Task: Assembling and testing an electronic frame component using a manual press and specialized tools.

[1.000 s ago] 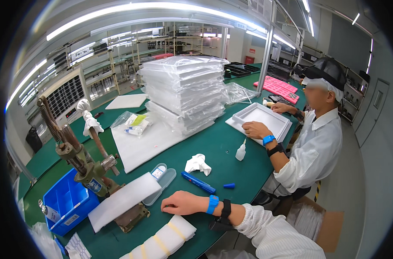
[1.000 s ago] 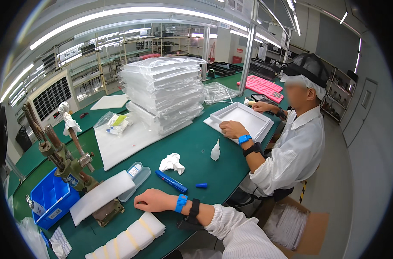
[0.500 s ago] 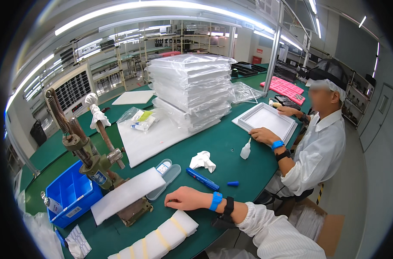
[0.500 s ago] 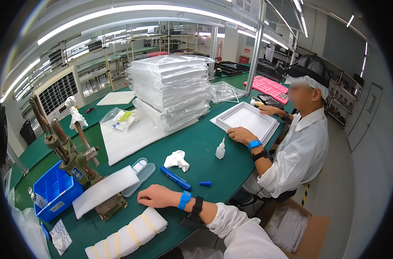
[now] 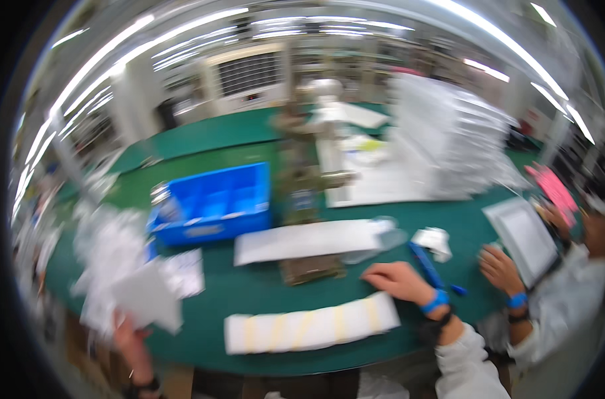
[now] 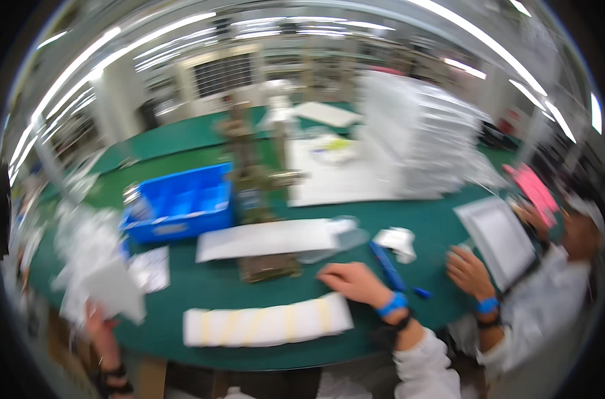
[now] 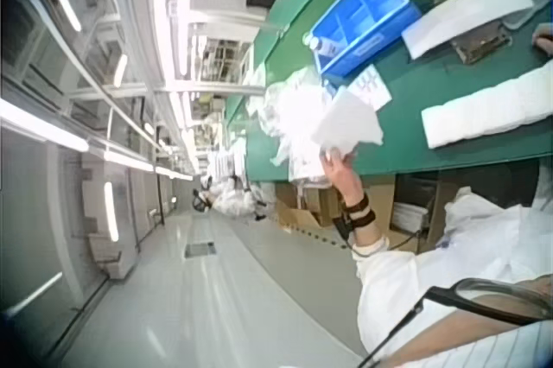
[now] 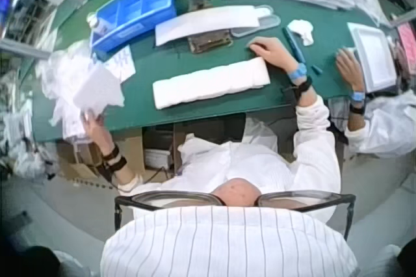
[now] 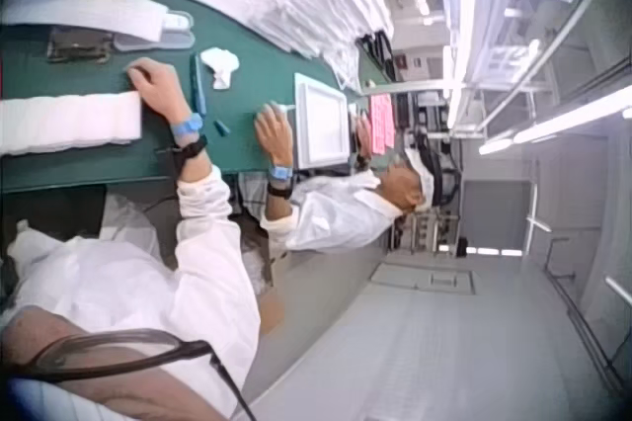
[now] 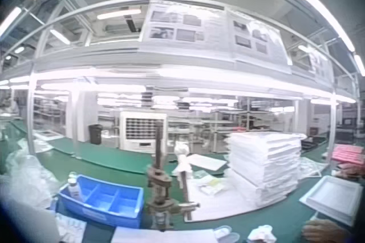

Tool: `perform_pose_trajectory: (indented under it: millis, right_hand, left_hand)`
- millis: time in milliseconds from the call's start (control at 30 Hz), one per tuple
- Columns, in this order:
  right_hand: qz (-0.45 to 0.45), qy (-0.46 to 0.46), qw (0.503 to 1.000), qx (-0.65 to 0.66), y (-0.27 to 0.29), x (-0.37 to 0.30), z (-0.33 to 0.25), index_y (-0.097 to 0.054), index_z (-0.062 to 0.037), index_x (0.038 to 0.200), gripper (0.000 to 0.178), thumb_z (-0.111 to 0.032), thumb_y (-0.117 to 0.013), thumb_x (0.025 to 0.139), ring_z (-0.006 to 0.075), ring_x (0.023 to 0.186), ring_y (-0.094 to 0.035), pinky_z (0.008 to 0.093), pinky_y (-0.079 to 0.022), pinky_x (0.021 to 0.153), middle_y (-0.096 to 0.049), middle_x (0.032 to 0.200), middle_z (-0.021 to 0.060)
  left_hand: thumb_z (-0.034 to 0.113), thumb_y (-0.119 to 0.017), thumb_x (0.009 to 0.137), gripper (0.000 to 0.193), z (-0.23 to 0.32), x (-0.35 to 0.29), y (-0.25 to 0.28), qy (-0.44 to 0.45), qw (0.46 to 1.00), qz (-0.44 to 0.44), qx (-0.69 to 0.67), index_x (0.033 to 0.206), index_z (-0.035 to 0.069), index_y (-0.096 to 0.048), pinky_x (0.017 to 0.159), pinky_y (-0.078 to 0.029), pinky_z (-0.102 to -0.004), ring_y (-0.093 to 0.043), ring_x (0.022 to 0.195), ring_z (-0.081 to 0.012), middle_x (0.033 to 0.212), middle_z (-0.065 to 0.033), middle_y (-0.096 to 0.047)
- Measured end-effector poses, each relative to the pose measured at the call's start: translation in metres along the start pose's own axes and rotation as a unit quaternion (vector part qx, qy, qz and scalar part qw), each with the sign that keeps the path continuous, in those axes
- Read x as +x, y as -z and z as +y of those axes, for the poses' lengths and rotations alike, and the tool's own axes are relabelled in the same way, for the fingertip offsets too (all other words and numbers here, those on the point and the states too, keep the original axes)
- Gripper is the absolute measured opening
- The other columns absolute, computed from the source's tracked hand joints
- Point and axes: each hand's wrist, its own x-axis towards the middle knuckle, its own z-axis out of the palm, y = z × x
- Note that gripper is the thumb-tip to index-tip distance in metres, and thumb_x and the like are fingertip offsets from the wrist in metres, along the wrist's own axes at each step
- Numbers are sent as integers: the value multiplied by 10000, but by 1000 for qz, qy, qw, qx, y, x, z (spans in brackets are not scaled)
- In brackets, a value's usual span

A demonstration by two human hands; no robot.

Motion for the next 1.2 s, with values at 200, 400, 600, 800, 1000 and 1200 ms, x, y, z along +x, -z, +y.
perform_pose_trajectory:
  millis: [200, 400, 600, 800, 1000, 1200]
  right_hand:
    - [8, -61, 997, 50, -8, 1, -7, -702, 1, 982, 143, -89, -608, 925, 93, 620, -588, 258, -464, 576, -644, 694, 59]
    - [5, -75, 994, 75, -16, 5, -14, -704, 13, 969, 144, -72, -600, 916, 86, 605, -570, 239, -438, 554, -629, 663, 41]
    - [16, -80, 994, 70, -15, 2, -10, -706, 21, 951, 140, -60, -602, 905, 76, 602, -567, 230, -425, 539, -622, 643, 35]
    - [44, -75, 996, 29, -7, -10, -6, -718, -7, 965, 135, -92, -625, 914, 92, 618, -593, 253, -472, 577, -660, 692, 57]
    - [19, 52, 998, -1, -21, 12, 21, -704, -67, 1035, 220, -249, -617, 946, 269, 770, -697, 352, -534, 681, -712, 869, 137]
    - [1, 96, 995, 35, -21, 18, 9, -683, -64, 990, 171, -179, -572, 930, 289, 700, -654, 359, -506, 650, -702, 823, 110]
  left_hand:
    - [209, -550, 989, 401, 38, 6, -44, 18, 999, -2, -41, 1346, 43, -472, 596, -533, -249, -650, 872, -139, 1074, -57, -643]
    - [137, -489, 992, 460, 33, 51, 0, -8, 996, 70, -54, 1430, 53, -376, 584, -575, -281, -656, 931, -177, 1158, -116, -610]
    - [70, -440, 990, 554, 44, 112, 24, -73, 986, 134, -72, 1514, 126, -270, 647, -622, -329, -648, 989, -234, 1323, -150, -506]
    - [-50, -491, 895, 701, 26, 177, -64, -245, 965, 86, 25, 1539, 137, -290, 701, -612, -298, -566, 1176, -217, 1569, -114, -311]
    - [102, -450, 947, 651, -120, 294, -58, -369, 921, 35, 123, 1556, 35, -230, 1217, -154, -379, -205, 1489, -275, 1611, -156, -249]
    - [169, -520, 935, 663, -142, 327, 3, -196, 954, -53, 222, 1536, 40, -271, 1160, -274, -416, -336, 1417, -350, 1558, -208, -321]
